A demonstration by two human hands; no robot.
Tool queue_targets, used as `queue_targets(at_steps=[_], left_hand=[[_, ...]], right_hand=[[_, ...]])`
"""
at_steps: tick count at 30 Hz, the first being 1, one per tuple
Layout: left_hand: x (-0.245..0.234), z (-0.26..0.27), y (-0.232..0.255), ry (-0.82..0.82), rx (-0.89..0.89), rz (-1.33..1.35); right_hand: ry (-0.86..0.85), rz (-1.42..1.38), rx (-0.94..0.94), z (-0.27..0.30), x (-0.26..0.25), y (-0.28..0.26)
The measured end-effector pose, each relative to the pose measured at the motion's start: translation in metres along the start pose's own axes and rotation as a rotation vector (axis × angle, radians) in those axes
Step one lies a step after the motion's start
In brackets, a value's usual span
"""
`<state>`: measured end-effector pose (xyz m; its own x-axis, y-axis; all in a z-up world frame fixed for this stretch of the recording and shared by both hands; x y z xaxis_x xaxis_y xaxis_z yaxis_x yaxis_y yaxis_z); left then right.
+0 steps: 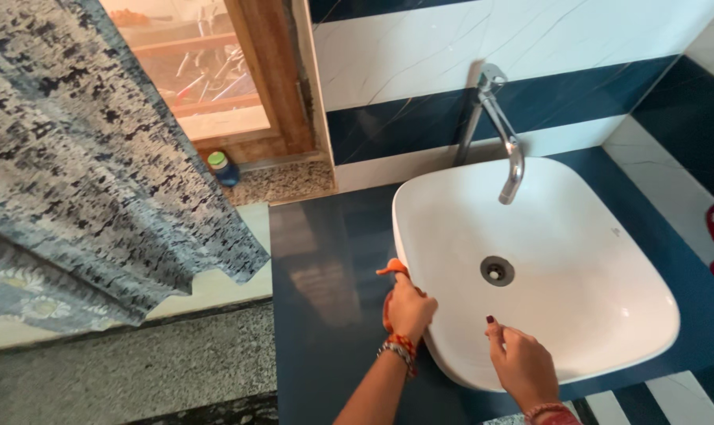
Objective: The person wipes the tiled wall and a metal towel ring with an orange cloth, then wipes the white sink basin and faucet. The person uses the cloth to wipe different parts of the wall and sink in sequence.
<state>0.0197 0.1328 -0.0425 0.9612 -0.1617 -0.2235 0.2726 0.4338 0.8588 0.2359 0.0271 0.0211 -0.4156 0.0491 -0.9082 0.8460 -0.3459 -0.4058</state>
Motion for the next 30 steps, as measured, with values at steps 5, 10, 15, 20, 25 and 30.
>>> queue_targets(at_steps=[5,10,15,20,25,30], left_hand=[[-0.002,-0.010,-0.001,-0.017,-0.065,0.015],[0.005,-0.017,-0.021,0.068,0.024,-0.005],[0.010,-0.020,-0.038,0.095,0.014,0.011],[0.013,-0.006,-0.058,0.186,0.118,0.022],[0.021,0.028,-0.073,0.204,0.010,0.369],[0.026,0.072,-0.082,0.364,0.049,0.535]], right_hand=[[-0.032,-0.005,-0.013,0.002,-0.001,-0.004],[-0.023,-0.001,-0.041,-0.001,0.004,-0.004],[-0.031,-0.026,-0.124,-0.002,0.012,-0.001],[-0.159,-0.094,-0.251,-0.004,0.017,-0.009],[-0.086,-0.006,-0.481,-0.026,-0.022,0.022],[-0.036,0.178,-0.566,-0.095,-0.077,0.122]])
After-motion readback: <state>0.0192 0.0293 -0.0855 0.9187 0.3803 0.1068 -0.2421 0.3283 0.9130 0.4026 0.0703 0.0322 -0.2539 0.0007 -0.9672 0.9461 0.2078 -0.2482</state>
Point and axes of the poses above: each hand's wrist, its own z-axis away from the middle knuckle, its own x-axis out of the palm, y = z × x, the point moved 10 cm from there along -z, towards the middle knuckle, and after that the axes turned 7 degrees about -y, right-handed, at the moved point
